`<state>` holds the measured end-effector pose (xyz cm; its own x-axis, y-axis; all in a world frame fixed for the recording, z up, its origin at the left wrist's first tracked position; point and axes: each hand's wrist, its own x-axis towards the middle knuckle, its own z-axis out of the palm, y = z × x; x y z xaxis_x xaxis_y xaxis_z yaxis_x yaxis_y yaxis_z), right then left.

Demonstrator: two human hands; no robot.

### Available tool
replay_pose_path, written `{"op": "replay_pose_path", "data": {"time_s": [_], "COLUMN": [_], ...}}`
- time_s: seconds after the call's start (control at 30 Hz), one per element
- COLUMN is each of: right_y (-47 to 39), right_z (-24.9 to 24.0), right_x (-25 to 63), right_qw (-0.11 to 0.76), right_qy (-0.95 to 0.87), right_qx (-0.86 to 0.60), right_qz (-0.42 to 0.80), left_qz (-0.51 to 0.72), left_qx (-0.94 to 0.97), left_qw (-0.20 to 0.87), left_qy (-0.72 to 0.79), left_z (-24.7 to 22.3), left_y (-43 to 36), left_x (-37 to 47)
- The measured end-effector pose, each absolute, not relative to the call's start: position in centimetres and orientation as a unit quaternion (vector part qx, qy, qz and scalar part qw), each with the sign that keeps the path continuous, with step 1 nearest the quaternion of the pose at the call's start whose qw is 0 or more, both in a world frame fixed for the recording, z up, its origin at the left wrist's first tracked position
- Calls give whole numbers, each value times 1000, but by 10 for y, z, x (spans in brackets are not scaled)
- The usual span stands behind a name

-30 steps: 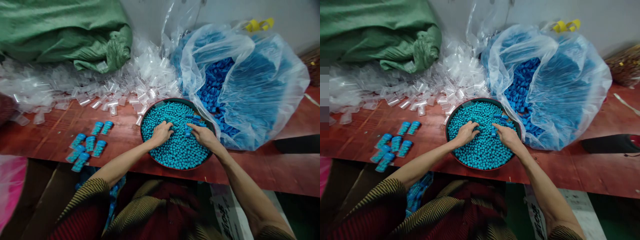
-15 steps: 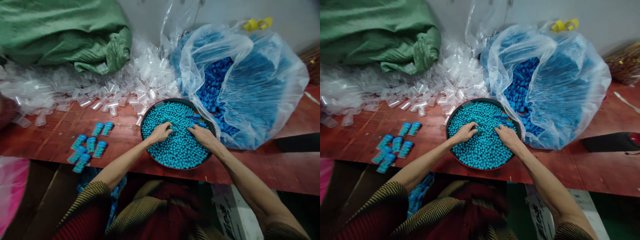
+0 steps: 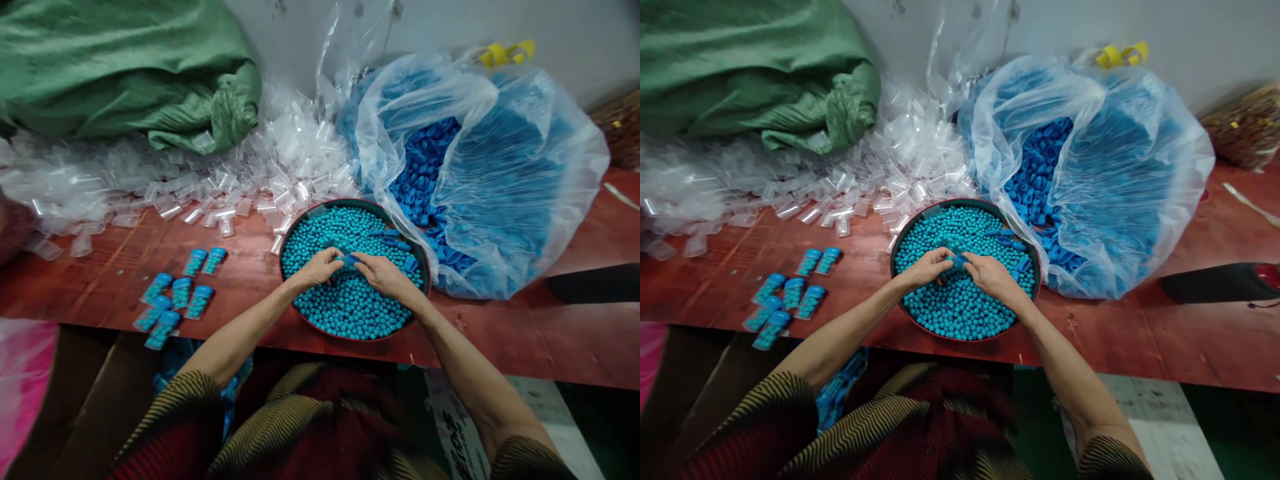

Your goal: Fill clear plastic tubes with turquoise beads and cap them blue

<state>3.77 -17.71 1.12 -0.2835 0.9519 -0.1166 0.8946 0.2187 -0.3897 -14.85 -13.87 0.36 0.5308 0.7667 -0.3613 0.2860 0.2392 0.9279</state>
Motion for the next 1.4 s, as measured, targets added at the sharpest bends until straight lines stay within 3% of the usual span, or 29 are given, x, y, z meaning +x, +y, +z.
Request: {"op": "replay_pose_path", "data": {"time_s": [0.13,0.37,0.5,0.67,0.9,1.2,1.4], "right_y": [-183,-189,-195,-214,-228,-229,-215], "right_z": [12,6,1,-9,-18,-9,-4], "right_x": [51,39,27,20,16,19,30], "right_qw": [47,277,346,323,350,359,450], "right_qy": [-776,-683,-693,-757,-759,-768,-573], "right_qx": [-582,-578,-578,-557,-542,-504,-560], "right_qz": [237,351,257,113,84,167,395], "left_qz": [197,233,241,257,267,324,279], "left_qx": [592,575,569,535,479,465,509], "left_qw": [655,676,676,701,753,717,731], "left_qy": [426,398,400,395,363,405,358], "left_z": [0,-6,-4,3,7,3,5], "left_y": [-141,-154,-162,-168,-178,-187,-182], "left_x": [-157,-152,-149,-148,-146,-140,-151]}}
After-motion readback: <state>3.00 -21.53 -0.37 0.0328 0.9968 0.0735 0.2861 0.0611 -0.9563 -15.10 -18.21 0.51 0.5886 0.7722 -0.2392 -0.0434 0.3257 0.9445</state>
